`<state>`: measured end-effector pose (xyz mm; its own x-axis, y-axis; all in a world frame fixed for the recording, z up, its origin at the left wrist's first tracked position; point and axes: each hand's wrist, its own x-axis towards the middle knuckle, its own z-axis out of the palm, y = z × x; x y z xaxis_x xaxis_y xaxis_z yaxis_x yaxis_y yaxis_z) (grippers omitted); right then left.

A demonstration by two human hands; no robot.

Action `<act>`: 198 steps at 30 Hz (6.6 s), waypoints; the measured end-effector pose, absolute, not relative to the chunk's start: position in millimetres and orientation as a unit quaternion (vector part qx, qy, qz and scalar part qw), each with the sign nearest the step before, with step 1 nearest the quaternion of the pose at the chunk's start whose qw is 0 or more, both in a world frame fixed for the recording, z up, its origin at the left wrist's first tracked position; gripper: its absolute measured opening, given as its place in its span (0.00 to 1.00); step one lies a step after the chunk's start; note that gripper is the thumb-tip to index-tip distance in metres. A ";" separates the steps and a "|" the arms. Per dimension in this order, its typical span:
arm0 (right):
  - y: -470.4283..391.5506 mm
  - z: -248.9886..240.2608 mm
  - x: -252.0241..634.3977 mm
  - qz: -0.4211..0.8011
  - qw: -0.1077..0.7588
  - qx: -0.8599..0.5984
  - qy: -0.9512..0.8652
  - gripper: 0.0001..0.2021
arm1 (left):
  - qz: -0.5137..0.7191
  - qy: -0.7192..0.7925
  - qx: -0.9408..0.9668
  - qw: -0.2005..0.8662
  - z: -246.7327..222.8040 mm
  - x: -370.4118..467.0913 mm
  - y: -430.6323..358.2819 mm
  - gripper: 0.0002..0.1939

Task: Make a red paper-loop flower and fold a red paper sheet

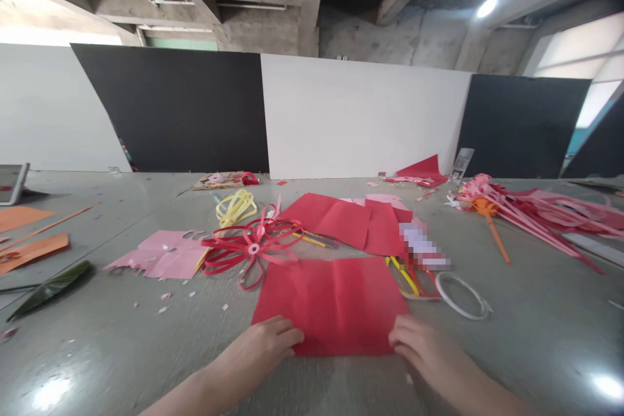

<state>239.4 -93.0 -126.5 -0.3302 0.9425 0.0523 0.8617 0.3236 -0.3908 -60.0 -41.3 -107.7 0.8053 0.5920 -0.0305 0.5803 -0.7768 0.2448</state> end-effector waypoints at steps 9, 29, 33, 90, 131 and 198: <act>-89.8 -133.9 242.9 0.074 0.134 -0.545 -0.825 0.12 | 0.024 0.284 0.958 -0.008 -117.0 -65.2 -43.2 0.13; -89.0 -155.0 219.4 -0.188 0.152 -0.418 -0.876 0.14 | -0.028 0.196 0.971 -0.134 -112.8 -44.9 -43.1 0.05; -87.0 -154.4 213.1 -0.198 0.152 -0.424 -0.870 0.13 | -0.047 0.263 0.955 -0.131 -116.3 -33.5 -52.7 0.08; -83.0 -155.8 220.8 -0.114 0.174 -0.446 -0.871 0.09 | -0.047 0.374 0.923 -0.070 -125.8 -18.9 -58.8 0.12; -91.4 -158.4 207.3 -0.225 0.266 -0.433 -0.831 0.14 | 0.140 0.298 0.920 -0.213 -136.0 -24.6 -59.8 0.08; -97.8 -156.5 196.9 0.062 0.291 -0.478 -0.826 0.11 | 0.151 0.407 0.893 0.121 -133.2 -15.4 -66.8 0.10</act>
